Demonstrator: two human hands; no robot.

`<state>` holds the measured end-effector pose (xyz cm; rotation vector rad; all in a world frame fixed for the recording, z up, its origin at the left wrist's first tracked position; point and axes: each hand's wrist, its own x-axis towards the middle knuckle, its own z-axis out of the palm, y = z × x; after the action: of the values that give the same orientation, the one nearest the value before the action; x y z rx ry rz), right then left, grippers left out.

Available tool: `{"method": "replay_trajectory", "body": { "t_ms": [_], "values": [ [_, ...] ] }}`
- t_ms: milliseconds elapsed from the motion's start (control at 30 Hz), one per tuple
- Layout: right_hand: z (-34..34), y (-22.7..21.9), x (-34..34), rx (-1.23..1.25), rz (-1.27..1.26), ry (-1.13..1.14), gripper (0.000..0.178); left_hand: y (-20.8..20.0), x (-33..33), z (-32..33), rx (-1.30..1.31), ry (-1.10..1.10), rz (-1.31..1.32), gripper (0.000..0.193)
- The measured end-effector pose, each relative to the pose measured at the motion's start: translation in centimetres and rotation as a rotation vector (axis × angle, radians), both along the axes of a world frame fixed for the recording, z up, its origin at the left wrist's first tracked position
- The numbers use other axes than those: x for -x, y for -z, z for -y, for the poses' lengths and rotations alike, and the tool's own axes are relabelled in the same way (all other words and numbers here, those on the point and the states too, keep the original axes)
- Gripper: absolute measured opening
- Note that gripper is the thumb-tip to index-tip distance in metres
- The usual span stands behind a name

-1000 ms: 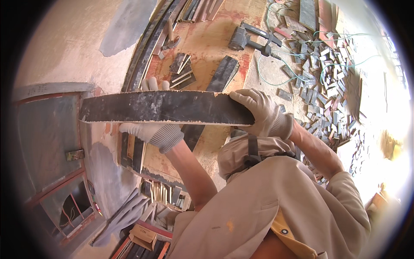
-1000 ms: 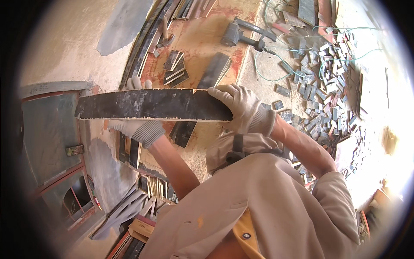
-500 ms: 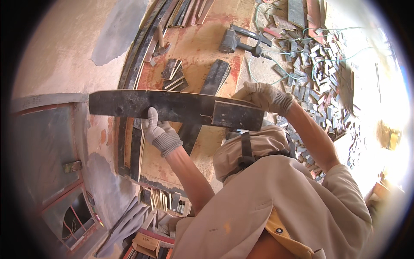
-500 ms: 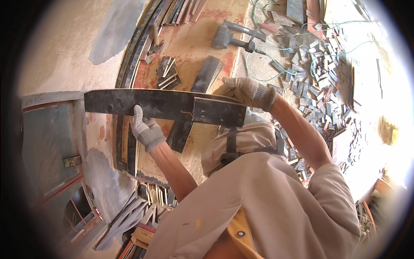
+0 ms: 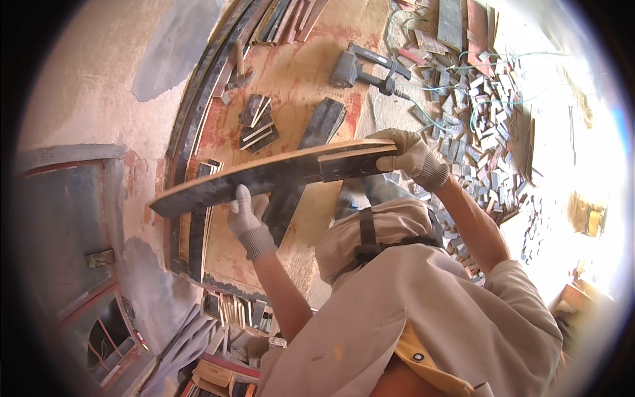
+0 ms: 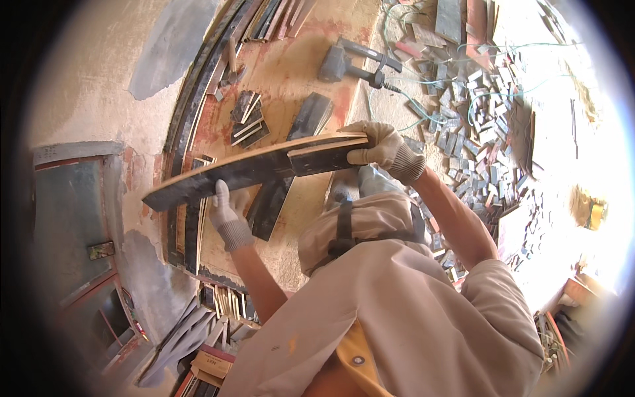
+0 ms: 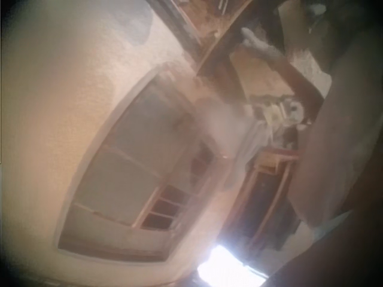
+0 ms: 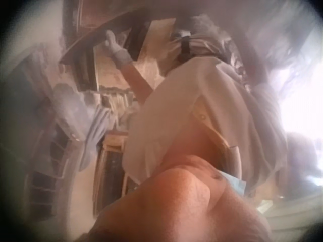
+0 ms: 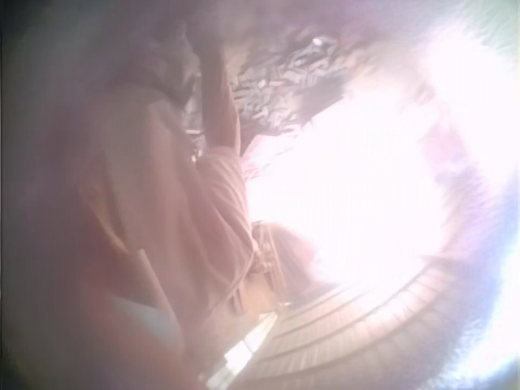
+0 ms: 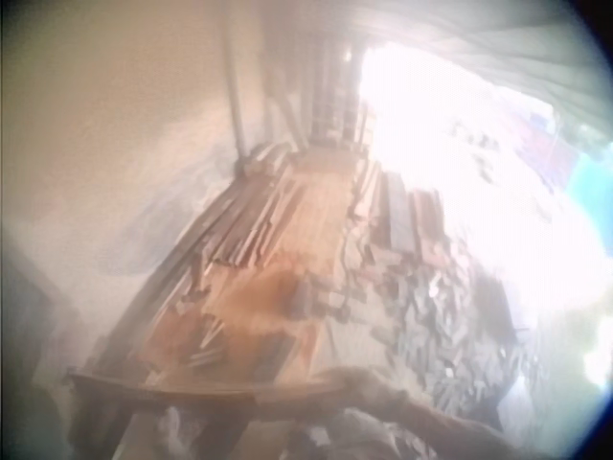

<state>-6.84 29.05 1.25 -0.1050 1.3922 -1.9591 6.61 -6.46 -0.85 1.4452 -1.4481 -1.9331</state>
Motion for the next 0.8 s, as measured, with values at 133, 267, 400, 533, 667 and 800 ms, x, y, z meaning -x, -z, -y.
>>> {"method": "replay_trajectory", "body": {
  "t_ms": [133,267,400,533,667,800],
  "values": [
    [-2.0,-1.0,3.8,-0.002,-0.049,-0.077,0.050,-3.0,-1.7,-2.8,0.406,0.389,0.331,0.031],
    [-1.9,-1.2,9.1,-0.133,-0.286,-0.293,0.049,-7.0,0.7,-6.5,1.354,0.687,-0.083,0.038],
    [-0.5,-1.2,14.7,-0.135,-0.401,-0.599,0.048,-8.3,8.0,-9.5,0.947,1.162,-0.097,0.058],
    [0.6,-0.8,20.7,-0.057,-0.288,-0.733,0.046,-7.3,11.9,-12.4,0.087,1.136,-0.081,0.045],
    [3.3,3.6,26.2,-0.172,-0.440,-0.681,0.037,-2.3,13.0,-14.7,0.228,0.971,0.341,0.029],
    [7.4,10.8,33.2,-0.394,-0.782,-0.598,0.033,1.8,9.4,-16.9,0.332,0.444,0.305,0.028]
  ]
}}
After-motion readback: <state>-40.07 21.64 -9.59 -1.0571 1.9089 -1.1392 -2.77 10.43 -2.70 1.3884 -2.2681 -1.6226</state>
